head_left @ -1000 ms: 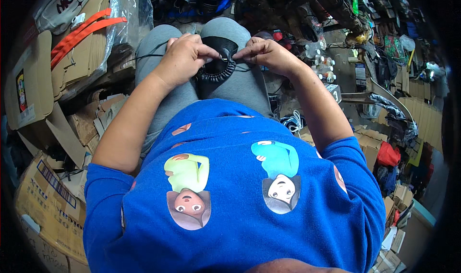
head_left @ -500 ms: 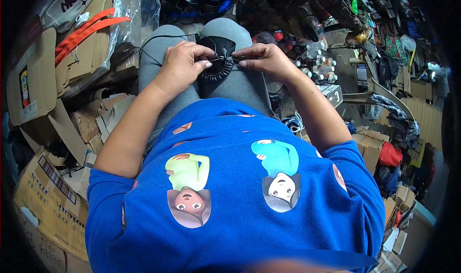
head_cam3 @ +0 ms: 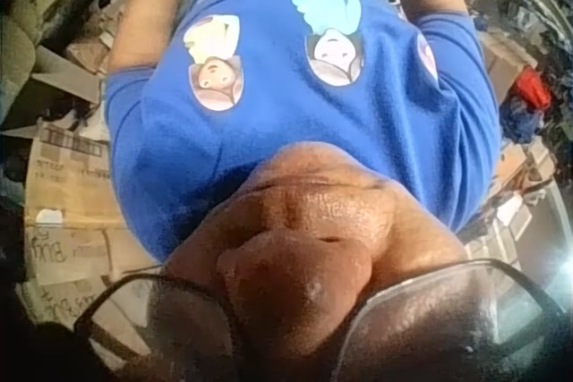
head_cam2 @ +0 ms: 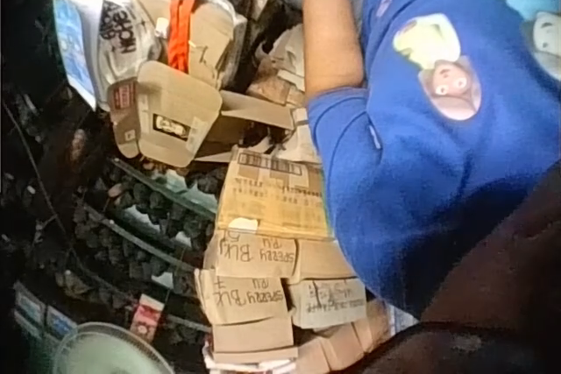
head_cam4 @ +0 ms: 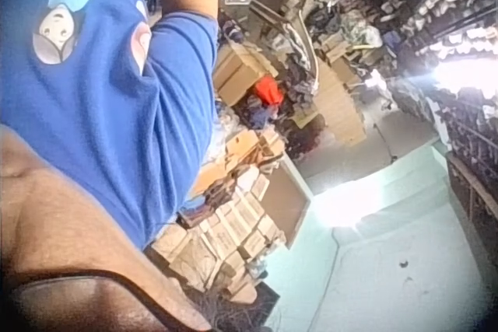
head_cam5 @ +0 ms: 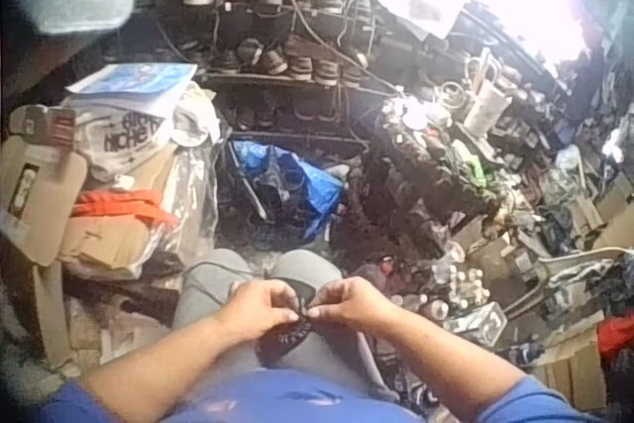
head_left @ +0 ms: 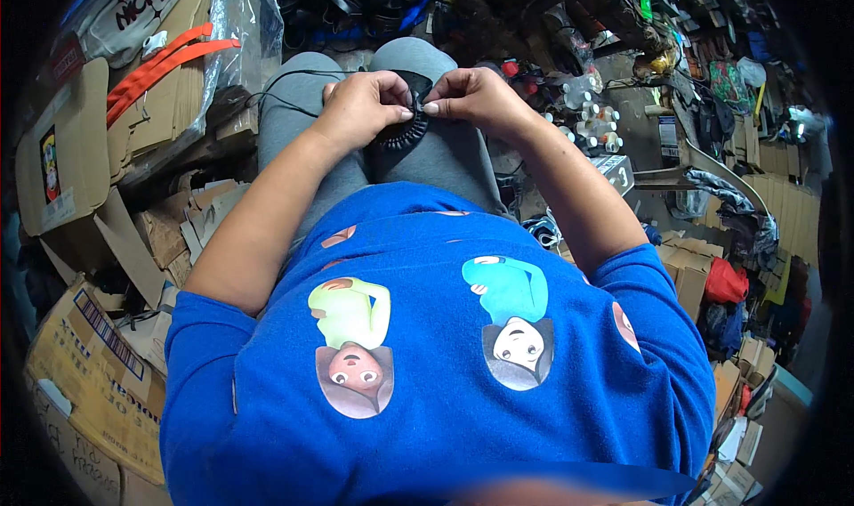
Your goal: Hand stitching or lacing a black leather shoe component using a needle and thread.
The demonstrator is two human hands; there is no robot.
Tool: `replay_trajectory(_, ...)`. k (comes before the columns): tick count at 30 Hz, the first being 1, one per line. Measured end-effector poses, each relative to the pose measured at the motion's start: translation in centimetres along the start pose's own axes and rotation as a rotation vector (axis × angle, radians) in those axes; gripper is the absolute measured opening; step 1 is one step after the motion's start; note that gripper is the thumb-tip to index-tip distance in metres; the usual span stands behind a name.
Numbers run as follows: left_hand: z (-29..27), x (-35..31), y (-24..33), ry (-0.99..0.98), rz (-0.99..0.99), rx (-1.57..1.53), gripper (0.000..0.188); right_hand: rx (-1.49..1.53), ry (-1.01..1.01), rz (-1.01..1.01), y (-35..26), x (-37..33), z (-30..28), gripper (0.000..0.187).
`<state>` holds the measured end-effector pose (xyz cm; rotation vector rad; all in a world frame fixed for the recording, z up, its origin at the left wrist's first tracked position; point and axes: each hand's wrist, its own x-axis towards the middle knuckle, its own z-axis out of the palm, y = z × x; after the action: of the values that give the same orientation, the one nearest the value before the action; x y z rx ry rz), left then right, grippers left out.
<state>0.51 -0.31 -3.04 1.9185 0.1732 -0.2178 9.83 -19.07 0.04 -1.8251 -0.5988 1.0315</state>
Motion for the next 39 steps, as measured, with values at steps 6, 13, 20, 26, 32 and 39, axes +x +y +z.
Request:
replay_trajectory(6,-2.1,-1.3,0.8,0.137,0.269,0.297,0.011,0.048,-0.034,-0.015,0.8,-0.1,-2.4,0.012)
replay_trajectory(13,-2.0,-1.9,1.4,0.022,0.189,0.255,0.015,0.038,0.001,-0.062,1.7,-1.5,-1.8,0.012)
replay_trajectory(20,-1.9,-1.0,2.4,-0.121,0.226,0.339,0.016,0.048,0.04,-0.124,0.1,-4.5,-3.8,0.012)
replay_trajectory(26,-2.2,-0.4,3.5,-0.163,0.368,0.551,0.015,-0.95,0.46,-0.156,-1.0,-0.7,-5.3,0.018)
replay_trajectory(32,-2.8,-0.4,2.9,-0.192,0.355,0.562,0.013,-1.407,-0.004,-0.383,-5.5,-1.8,-0.8,0.013)
replay_trajectory(39,-5.1,-2.4,1.0,-0.136,0.505,0.784,0.014,-1.257,-0.109,-0.526,-3.6,-0.3,-1.2,0.007)
